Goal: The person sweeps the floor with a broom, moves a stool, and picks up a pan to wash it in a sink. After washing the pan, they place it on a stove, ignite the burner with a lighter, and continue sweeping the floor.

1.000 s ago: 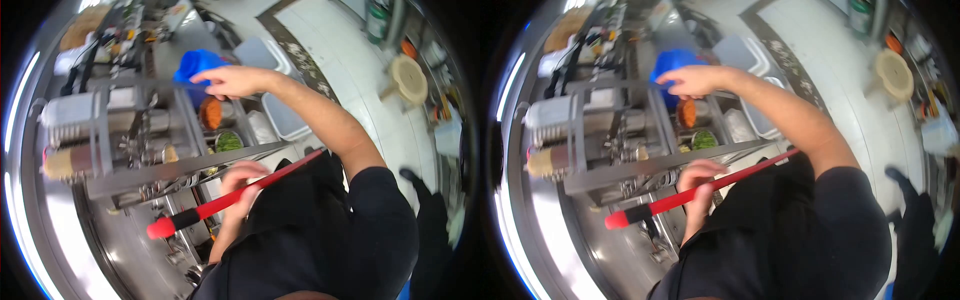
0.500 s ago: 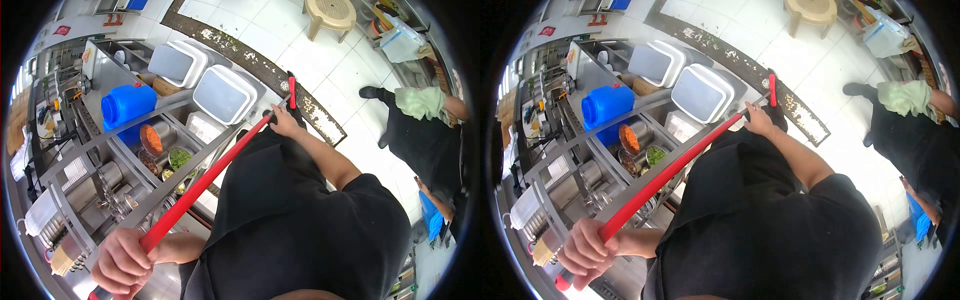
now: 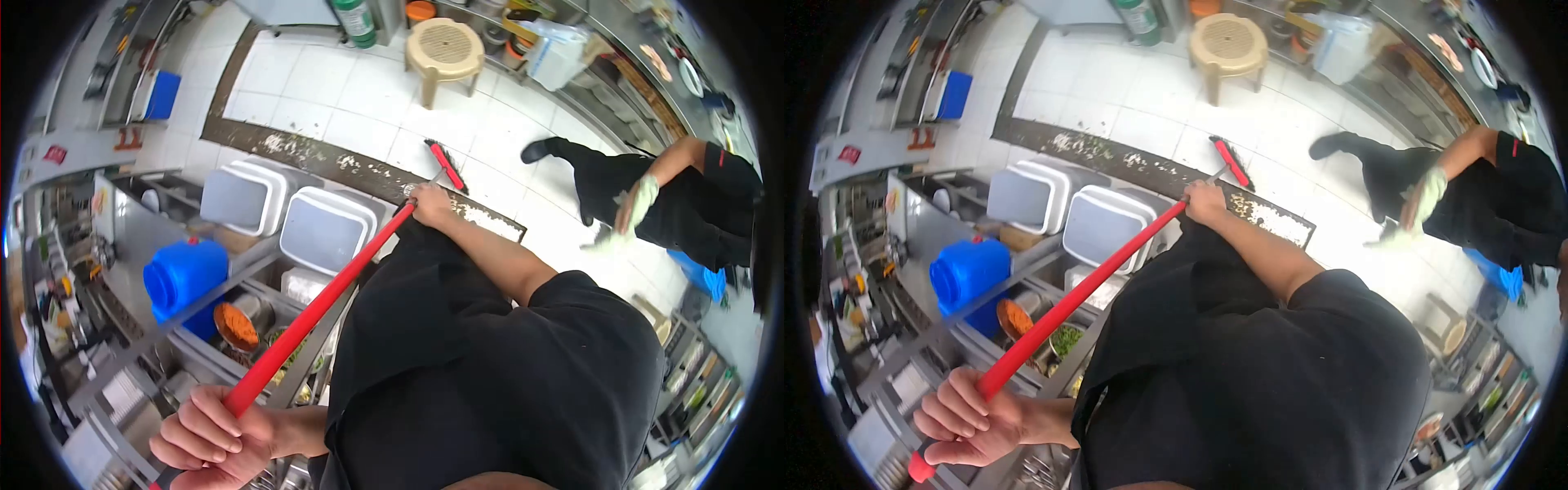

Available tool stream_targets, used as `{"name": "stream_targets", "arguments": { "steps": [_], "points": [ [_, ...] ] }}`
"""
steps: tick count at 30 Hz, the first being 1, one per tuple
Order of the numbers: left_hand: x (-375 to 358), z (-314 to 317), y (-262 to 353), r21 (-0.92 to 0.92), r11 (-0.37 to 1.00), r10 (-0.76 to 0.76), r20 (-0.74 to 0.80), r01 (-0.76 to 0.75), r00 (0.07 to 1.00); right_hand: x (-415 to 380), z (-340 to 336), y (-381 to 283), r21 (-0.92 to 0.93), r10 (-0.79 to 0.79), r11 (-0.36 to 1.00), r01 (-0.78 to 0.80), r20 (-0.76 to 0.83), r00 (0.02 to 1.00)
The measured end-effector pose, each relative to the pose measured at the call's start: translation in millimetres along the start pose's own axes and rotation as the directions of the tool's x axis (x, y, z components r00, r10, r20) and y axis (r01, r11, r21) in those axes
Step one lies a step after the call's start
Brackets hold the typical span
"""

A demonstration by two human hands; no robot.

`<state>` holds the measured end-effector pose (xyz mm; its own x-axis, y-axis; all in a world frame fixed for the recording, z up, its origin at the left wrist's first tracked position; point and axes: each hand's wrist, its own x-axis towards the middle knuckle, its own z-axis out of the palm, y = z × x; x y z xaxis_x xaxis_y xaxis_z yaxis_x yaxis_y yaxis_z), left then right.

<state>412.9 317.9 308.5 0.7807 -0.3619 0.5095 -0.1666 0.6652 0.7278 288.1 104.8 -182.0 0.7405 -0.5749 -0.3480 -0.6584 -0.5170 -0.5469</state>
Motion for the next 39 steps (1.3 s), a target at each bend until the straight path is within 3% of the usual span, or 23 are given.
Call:
{"name": "stream_targets", "arguments": {
  "steps": [4,5,9,12,14,16,18,20,21,24,26,28,30,31,34,36,37,38,39],
  "points": [
    [13,-7,-40,-0.028,0.992,-0.119,0.061,0.121,0.991,33,-9,57,0.018,0.098,0.995,-0.097,-0.206,0.974],
    [17,-6,-53,0.014,0.994,-0.109,0.033,0.109,0.993,38,-25,67,0.029,0.115,0.993,-0.111,-0.199,0.973],
    [40,3,-108,-0.026,0.946,-0.323,0.027,0.323,0.946,86,-62,132,0.035,0.274,0.962,-0.272,-0.204,0.94],
    [45,29,-180,0.013,0.911,-0.411,0.001,0.411,0.912,131,-78,198,-0.005,0.325,0.944,-0.329,-0.136,0.936],
    [50,52,-232,0.059,0.891,-0.453,0.05,0.451,0.89,159,-74,233,0.086,0.391,0.92,-0.382,-0.168,0.905],
    [67,65,-259,0.087,0.895,-0.443,0.067,0.437,0.894,183,-63,233,-0.057,0.403,0.909,-0.412,-0.124,0.907],
    [107,77,-258,0.099,0.9,-0.434,0.093,0.425,0.896,204,-46,206,-0.009,0.346,0.938,-0.346,0.029,0.938],
    [146,79,-247,0.135,0.931,-0.344,0.013,0.339,0.939,220,-27,151,-0.002,0.11,0.994,-0.11,0.012,0.994],
    [162,81,-238,0.154,0.933,-0.332,0.014,0.326,0.943,230,-23,118,0.002,0.06,0.998,-0.061,0.084,0.995],
    [188,110,-228,0.405,0.886,-0.17,-0.169,0.226,0.971,272,-2,39,0.043,-0.101,0.995,0.094,0.228,0.968],
    [198,110,-221,0.46,0.868,-0.105,-0.194,0.185,0.975,294,8,0,0.151,-0.206,0.97,0.188,0.109,0.972],
    [207,107,-213,0.461,0.875,-0.072,-0.175,0.146,0.982,321,-2,-30,0.161,-0.267,0.961,0.224,0.346,0.9],
    [214,110,-197,0.41,0.905,-0.059,-0.138,0.112,0.989,332,-5,-48,0.252,-0.416,0.901,0.352,0.277,0.866],
    [218,113,-189,0.672,0.738,0.19,-0.291,0.059,0.938,343,-11,-52,0.291,-0.498,0.855,0.428,0.231,0.836],
    [242,97,-162,0.676,0.737,0.271,-0.287,-0.006,0.919,391,-26,-15,0.286,-0.598,0.787,0.546,0.138,0.789],
    [253,75,-155,0.668,0.743,0.308,-0.299,-0.033,0.903,436,-34,42,0.001,-0.362,0.931,0.365,0.115,0.925],
    [257,62,-157,0.68,0.732,0.308,-0.288,-0.032,0.907,464,-51,75,-0.156,-0.156,0.967,0.202,0.267,0.951],
    [257,44,-156,0.697,0.717,0.305,-0.28,-0.026,0.91,492,-62,102,-0.309,0.04,0.95,0.047,0.27,0.962],
    [258,14,-146,0.575,0.816,0.097,-0.219,0.048,0.971,529,-57,144,-0.419,0.129,0.908,-0.012,0.251,0.959]
  ]
}}
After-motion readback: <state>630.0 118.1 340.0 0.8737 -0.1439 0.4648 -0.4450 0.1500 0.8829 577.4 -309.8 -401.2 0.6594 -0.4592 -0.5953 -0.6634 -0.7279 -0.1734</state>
